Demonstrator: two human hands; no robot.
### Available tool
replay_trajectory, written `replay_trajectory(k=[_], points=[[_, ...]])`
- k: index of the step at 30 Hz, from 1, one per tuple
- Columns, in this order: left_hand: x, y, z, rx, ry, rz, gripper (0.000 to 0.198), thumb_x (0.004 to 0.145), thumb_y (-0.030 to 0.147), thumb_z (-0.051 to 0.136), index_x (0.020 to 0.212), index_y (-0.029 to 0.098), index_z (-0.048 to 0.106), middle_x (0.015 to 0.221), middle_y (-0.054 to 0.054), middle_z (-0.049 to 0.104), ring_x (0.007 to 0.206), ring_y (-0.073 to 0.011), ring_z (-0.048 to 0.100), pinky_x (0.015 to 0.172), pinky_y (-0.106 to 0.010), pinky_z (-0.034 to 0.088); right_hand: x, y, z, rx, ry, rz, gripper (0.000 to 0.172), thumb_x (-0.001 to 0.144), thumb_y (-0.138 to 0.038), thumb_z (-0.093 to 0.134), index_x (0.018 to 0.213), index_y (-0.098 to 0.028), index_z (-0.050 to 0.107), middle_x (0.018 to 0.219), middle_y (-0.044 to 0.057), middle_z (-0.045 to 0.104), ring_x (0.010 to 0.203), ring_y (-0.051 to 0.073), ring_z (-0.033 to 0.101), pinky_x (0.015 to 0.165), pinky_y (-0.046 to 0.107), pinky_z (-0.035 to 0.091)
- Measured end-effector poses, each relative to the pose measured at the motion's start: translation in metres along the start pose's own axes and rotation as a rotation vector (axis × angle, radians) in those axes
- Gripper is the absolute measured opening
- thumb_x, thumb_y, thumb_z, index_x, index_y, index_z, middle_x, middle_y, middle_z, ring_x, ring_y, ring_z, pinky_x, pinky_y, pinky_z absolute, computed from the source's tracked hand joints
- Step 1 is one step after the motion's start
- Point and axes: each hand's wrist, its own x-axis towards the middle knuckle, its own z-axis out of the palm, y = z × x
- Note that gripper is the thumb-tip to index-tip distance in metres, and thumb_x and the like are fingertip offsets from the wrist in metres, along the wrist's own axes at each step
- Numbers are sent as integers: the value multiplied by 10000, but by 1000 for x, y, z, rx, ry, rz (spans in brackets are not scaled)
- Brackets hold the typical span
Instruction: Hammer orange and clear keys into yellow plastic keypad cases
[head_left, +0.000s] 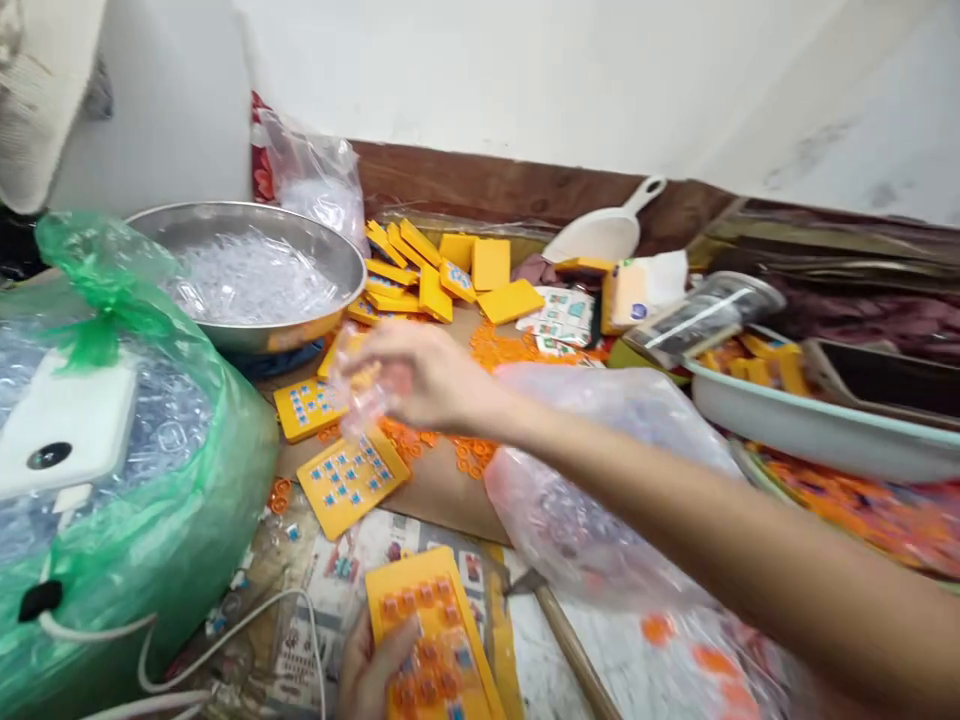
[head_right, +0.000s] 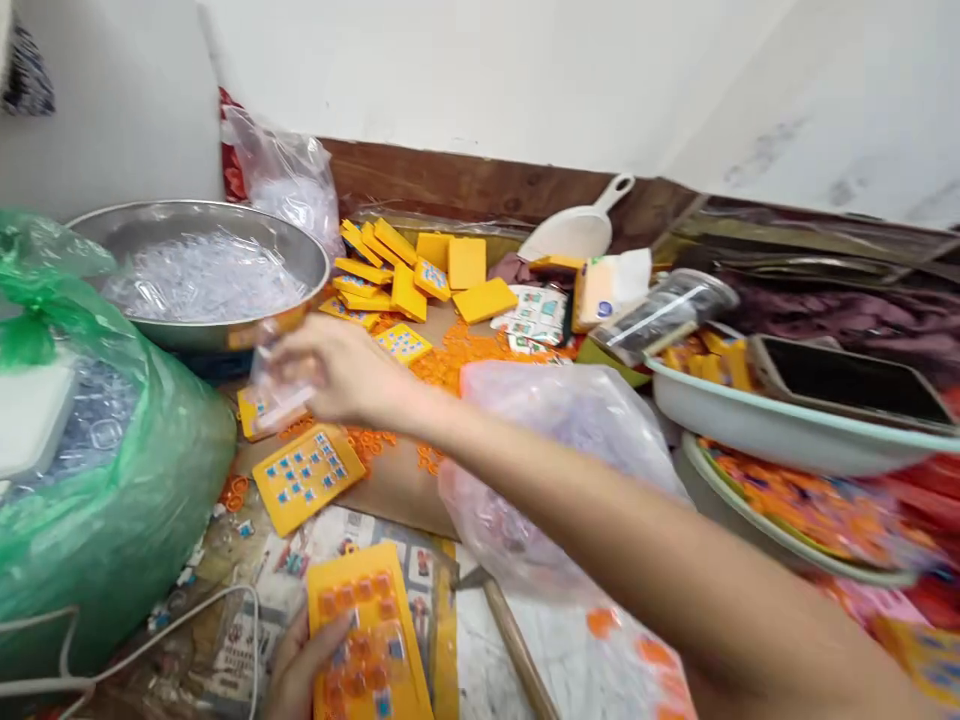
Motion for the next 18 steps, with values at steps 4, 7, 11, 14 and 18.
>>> replay_trajectory(k=[4,7,11,14,18], points=[[-3,-5,1,76,21,123,577,670,284,781,1170,164,518,965,-107,723,889,-295,697,772,-384,556,-136,-16,47,-11,13,389,349,674,-36,579,926,-244,699,943,9,663,857,138,643,773,264,528],[-5,-6,2,129,17,177,489,696,242,755,1136,170,553,969,-99,728,862,-270,708,788,-377,561,-196,-24,83,-64,66,535,404,686,-29,551,1021,-215,681,1022,71,658,962,192,650,814,335,549],[-11,-6,0,158,38,212,415,721,195,724,1107,148,580,971,-116,728,816,-259,715,762,-382,577,-228,-31,112,-136,132,618,480,752,-40,498,1176,-222,628,1342,145,509,1213,266,534,898,438,529],[-18,-4,-5,134,94,247,367,734,159,704,1082,148,585,971,-108,731,795,-252,718,746,-393,586,-238,-35,119,-145,164,600,420,811,-53,458,1142,-227,651,1428,119,440,1288,242,466,993,426,473],[-28,-2,-9,112,171,240,357,742,132,683,1083,135,576,933,-110,735,742,-242,722,734,-398,590,-247,-43,111,-156,225,614,425,860,-99,428,1239,-216,583,1479,97,381,1328,232,415,1038,434,433]])
